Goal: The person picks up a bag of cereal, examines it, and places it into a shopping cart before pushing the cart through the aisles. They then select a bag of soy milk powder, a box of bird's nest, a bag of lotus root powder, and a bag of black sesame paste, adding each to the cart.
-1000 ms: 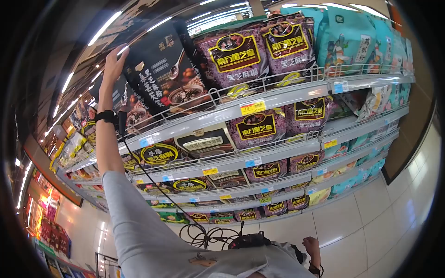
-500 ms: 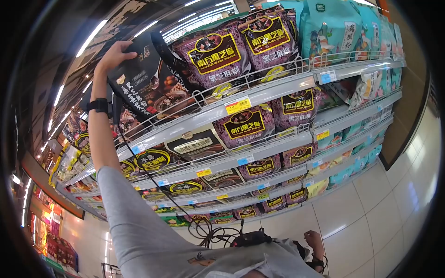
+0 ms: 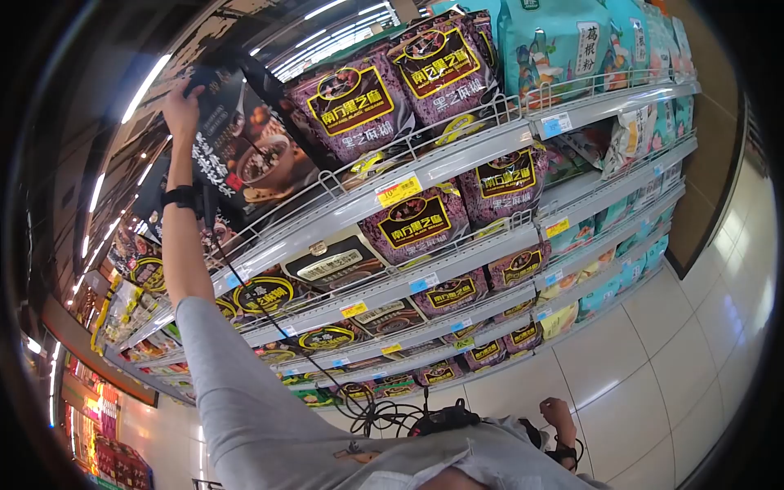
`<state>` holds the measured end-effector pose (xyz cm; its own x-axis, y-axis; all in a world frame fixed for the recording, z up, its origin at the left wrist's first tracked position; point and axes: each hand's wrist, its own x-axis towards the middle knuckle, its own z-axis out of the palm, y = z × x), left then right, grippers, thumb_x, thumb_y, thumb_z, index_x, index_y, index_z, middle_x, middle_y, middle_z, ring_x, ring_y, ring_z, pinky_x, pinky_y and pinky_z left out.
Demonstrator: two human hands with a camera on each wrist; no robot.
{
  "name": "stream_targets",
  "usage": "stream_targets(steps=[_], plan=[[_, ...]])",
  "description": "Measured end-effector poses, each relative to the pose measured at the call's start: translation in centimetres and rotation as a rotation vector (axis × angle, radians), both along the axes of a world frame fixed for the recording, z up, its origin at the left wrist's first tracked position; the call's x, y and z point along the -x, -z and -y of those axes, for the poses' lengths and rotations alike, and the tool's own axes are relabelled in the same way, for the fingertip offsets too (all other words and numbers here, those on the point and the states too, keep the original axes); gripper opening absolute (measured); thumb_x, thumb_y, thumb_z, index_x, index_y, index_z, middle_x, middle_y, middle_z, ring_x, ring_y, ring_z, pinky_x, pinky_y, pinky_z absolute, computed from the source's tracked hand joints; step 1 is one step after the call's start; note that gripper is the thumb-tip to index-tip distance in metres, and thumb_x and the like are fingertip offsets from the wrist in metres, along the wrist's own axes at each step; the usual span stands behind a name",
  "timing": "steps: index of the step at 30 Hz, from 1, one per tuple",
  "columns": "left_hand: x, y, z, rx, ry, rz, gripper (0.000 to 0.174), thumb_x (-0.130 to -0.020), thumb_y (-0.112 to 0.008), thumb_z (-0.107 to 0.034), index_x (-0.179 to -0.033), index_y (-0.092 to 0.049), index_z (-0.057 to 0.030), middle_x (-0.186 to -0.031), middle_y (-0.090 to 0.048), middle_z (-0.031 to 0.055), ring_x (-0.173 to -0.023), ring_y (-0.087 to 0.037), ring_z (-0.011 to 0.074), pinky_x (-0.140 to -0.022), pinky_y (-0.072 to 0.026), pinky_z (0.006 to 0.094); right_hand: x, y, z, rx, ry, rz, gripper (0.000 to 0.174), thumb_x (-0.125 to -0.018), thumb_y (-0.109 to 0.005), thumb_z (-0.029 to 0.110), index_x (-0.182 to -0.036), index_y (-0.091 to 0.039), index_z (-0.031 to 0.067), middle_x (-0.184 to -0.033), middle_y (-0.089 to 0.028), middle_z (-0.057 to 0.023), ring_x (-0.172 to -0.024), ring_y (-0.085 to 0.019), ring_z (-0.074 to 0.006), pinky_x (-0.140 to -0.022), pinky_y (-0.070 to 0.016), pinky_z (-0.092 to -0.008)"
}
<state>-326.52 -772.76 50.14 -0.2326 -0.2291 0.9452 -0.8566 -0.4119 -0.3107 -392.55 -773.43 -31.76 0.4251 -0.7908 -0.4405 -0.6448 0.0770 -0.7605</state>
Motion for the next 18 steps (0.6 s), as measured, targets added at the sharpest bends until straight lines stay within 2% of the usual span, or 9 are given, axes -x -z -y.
stream_targets(steps=[2, 4, 5, 7, 8, 9, 11, 14, 18], plan=[[-1.3, -1.8, 0.2, 0.141, -0.089, 0.122, 0.026, -0.078, -0.069, -0.018, -0.103, -0.072, -0.0086, -0.09, -0.068, 0.0206, -0.085, -0.064, 0.0403, -0.079, -0.0494, 0.0434, 0.1, 0.1, 0.1, 0.009, -0.011, -0.019, 0.028, -0.082, -0.06, 0.026, -0.09, -0.071, 0.0009, -0.069, -0.068, -0.0157, -0.066, -0.069, -0.0251, -0.066, -0.0547, -0.0344], [-1.0, -3.3, 0.4, 0.185, -0.066, 0.101, 0.028, -0.078, -0.069, -0.019, -0.104, -0.072, -0.0089, -0.093, -0.068, 0.0207, -0.088, -0.064, 0.0391, -0.082, -0.0489, 0.0433, -0.7, -2.1, 0.9, -0.014, -0.041, -0.053, 0.027, -0.085, -0.059, 0.021, -0.096, -0.069, -0.0015, -0.077, -0.071, -0.0128, -0.068, -0.069, -0.0192, -0.063, -0.0542, -0.0313], [-0.4, -4.3, 0.4, 0.231, -0.043, 0.088, 0.029, -0.078, -0.068, -0.019, -0.105, -0.072, -0.0093, -0.097, -0.068, 0.0207, -0.09, -0.064, 0.0379, -0.084, -0.0484, 0.0433, -0.9, -2.6, 1.1, -0.02, -0.038, -0.056, 0.027, -0.085, -0.059, 0.021, -0.096, -0.069, -0.0015, -0.077, -0.071, -0.0128, -0.068, -0.069, -0.0192, -0.063, -0.0542, -0.0313], [-0.1, -6.4, 0.0, 0.211, -0.005, -0.113, 0.03, -0.077, -0.07, -0.02, -0.104, -0.072, -0.0093, -0.1, -0.068, 0.0205, -0.094, -0.064, 0.0355, -0.085, -0.0482, 0.0421, -1.3, -2.7, 1.0, -0.015, -0.002, -0.008, 0.025, -0.085, -0.059, 0.019, -0.097, -0.068, -0.0008, -0.077, -0.07, -0.0121, -0.068, -0.069, -0.0186, -0.063, -0.054, -0.031], [0.5, -6.9, -0.1, 0.325, 0.059, 0.037, 0.033, -0.075, -0.072, -0.022, -0.106, -0.072, -0.0095, -0.099, -0.069, 0.02, -0.093, -0.066, 0.0348, -0.084, -0.0487, 0.0413, -1.4, -2.5, 0.8, -0.015, 0.026, 0.058, 0.023, -0.085, -0.059, 0.018, -0.096, -0.068, -0.0004, -0.076, -0.07, -0.0114, -0.067, -0.068, -0.0181, -0.063, -0.0538, -0.0305], [-0.2, -8.2, -0.2, 0.446, 0.008, 0.172, 0.031, -0.075, -0.074, -0.023, -0.102, -0.073, -0.0085, -0.091, -0.07, 0.0185, -0.086, -0.067, 0.0346, -0.079, -0.0504, 0.0394, -1.4, -2.6, 0.5, -0.026, 0.03, 0.057, 0.023, -0.085, -0.059, 0.018, -0.096, -0.068, -0.0004, -0.076, -0.07, -0.0114, -0.067, -0.068, -0.0181, -0.063, -0.0538, -0.0305], [-0.3, -10.4, -1.8, 0.455, 0.06, 0.113, 0.029, -0.074, -0.076, -0.023, -0.099, -0.073, -0.0082, -0.083, -0.07, 0.0168, -0.08, -0.068, 0.0336, -0.075, -0.0511, 0.038, -1.2, -2.9, 0.5, -0.026, 0.03, 0.066, 0.022, -0.085, -0.059, 0.016, -0.096, -0.068, -0.0006, -0.076, -0.069, -0.0112, -0.067, -0.068, -0.018, -0.062, -0.0536, -0.0302], [4.4, -10.4, -4.1, 0.39, 0.145, 0.005, 0.026, -0.073, -0.076, -0.026, -0.094, -0.074, -0.0097, -0.079, -0.07, 0.0158, -0.076, -0.068, 0.0325, -0.072, -0.0513, 0.0377, -1.1, -1.5, 0.7, -0.024, -0.038, 0.028, 0.023, -0.086, -0.059, 0.018, -0.097, -0.068, -0.0001, -0.076, -0.069, -0.0113, -0.067, -0.068, -0.0182, -0.063, -0.0537, -0.0304], [4.4, -12.0, -6.6, 0.358, 0.054, 0.108, 0.025, -0.075, -0.074, -0.029, -0.093, -0.075, -0.0124, -0.079, -0.07, 0.0148, -0.075, -0.068, 0.0313, -0.071, -0.0512, 0.0385, -2.1, -2.0, 1.8, -0.038, -0.136, 0.005, 0.025, -0.086, -0.058, 0.02, -0.097, -0.068, 0.0, -0.077, -0.07, -0.0112, -0.068, -0.068, -0.0187, -0.065, -0.054, -0.031]])
